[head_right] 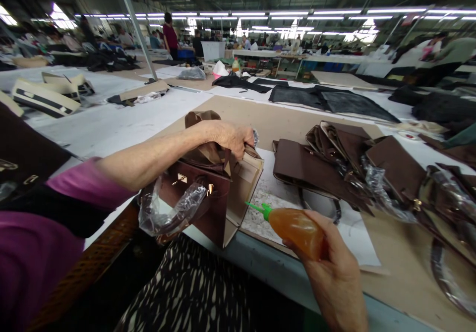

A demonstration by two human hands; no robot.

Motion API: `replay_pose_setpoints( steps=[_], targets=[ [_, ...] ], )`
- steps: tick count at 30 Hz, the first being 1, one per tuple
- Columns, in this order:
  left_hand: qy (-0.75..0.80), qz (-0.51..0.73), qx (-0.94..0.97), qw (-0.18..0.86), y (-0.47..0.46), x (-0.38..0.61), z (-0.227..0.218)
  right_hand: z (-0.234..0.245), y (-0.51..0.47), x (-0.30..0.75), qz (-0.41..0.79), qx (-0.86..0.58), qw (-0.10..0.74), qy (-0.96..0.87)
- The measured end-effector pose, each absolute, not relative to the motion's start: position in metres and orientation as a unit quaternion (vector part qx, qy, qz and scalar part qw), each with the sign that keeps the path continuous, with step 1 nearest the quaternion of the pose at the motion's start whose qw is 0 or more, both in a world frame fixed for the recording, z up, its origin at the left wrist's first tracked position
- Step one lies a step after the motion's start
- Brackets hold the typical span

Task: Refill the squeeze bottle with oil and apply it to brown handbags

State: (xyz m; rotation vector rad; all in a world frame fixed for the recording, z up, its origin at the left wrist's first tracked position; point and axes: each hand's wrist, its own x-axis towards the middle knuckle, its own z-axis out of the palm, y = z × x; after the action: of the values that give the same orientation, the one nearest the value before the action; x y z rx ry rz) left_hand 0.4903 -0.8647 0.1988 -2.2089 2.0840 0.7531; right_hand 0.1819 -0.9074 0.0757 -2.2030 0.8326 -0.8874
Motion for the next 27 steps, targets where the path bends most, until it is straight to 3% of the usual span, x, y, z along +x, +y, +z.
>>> replay_pose_setpoints(
  steps=[16,23,27],
  targets=[
    [0.693,0.044,-0.719,0.026,-0.798,0.447,0.216,0.043,-0.888,0.177,-0.289,-0.849,0.350,0.270],
    [0.693,0.008,-0.720,0.033,-0.757,0.430,0.207,0.030,-0.886,0.173,-0.242,-0.808,0.429,0.324],
    [0.717,-0.023,-0.696,0.037,-0.738,0.425,0.214,0.031,-0.891,0.179,-0.243,-0.733,0.519,0.367]
  ],
)
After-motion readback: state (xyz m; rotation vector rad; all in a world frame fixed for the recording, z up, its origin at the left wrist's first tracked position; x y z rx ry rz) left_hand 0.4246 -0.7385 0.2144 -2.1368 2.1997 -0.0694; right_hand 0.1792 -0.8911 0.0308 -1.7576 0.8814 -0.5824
